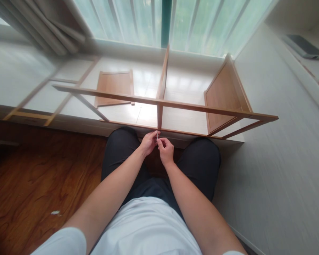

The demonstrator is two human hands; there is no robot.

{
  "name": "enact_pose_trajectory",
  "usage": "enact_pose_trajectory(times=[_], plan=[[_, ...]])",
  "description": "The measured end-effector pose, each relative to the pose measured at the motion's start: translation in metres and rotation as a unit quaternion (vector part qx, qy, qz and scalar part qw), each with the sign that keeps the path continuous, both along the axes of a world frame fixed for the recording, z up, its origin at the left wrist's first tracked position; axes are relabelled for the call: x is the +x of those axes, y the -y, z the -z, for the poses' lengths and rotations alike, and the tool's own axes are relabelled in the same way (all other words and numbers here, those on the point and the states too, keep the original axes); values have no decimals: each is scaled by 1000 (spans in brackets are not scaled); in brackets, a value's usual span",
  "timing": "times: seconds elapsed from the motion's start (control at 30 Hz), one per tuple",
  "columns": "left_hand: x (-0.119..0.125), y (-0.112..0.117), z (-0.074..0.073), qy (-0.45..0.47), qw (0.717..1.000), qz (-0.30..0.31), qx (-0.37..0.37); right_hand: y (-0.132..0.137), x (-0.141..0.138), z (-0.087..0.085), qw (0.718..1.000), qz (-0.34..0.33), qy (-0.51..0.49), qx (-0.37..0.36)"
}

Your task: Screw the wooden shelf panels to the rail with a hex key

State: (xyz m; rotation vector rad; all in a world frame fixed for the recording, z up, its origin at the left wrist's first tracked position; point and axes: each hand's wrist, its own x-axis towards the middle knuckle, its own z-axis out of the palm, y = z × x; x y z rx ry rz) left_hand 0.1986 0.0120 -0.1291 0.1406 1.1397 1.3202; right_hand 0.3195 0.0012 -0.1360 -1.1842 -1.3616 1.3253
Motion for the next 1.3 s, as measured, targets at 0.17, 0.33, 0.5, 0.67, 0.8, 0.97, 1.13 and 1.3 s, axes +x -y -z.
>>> enact_pose_trajectory(times=[0.17,0.33,0.5,0.67,0.8,0.97,1.13,1.3], plan=[[-1,0,5,-14,1000,8,15,-1,0,-2,1000,-9,27,14],[-1,-2,9,-21,1000,3,16,-5,-1,1,998,-21,56,34],[-1,-1,8,-20,1000,6,16,-6,-4,2,998,-19,49,33],[1,1,7,-12,1000,13,16,-5,-5,2,999,-27,13,13],[6,5,9,-9,1000,12,10,-4,-7,3,999,-28,-14,-4],[11,8,10,-9,1000,-2,4,-3,-8,3,999,-30,-32,-21],[13,11,8,-6,1000,-6,6,-3,-9,3,998,-34,-44,-32],[13,11,5,-3,1000,-10,14,-3,-10,4,997,-37,-50,-40]])
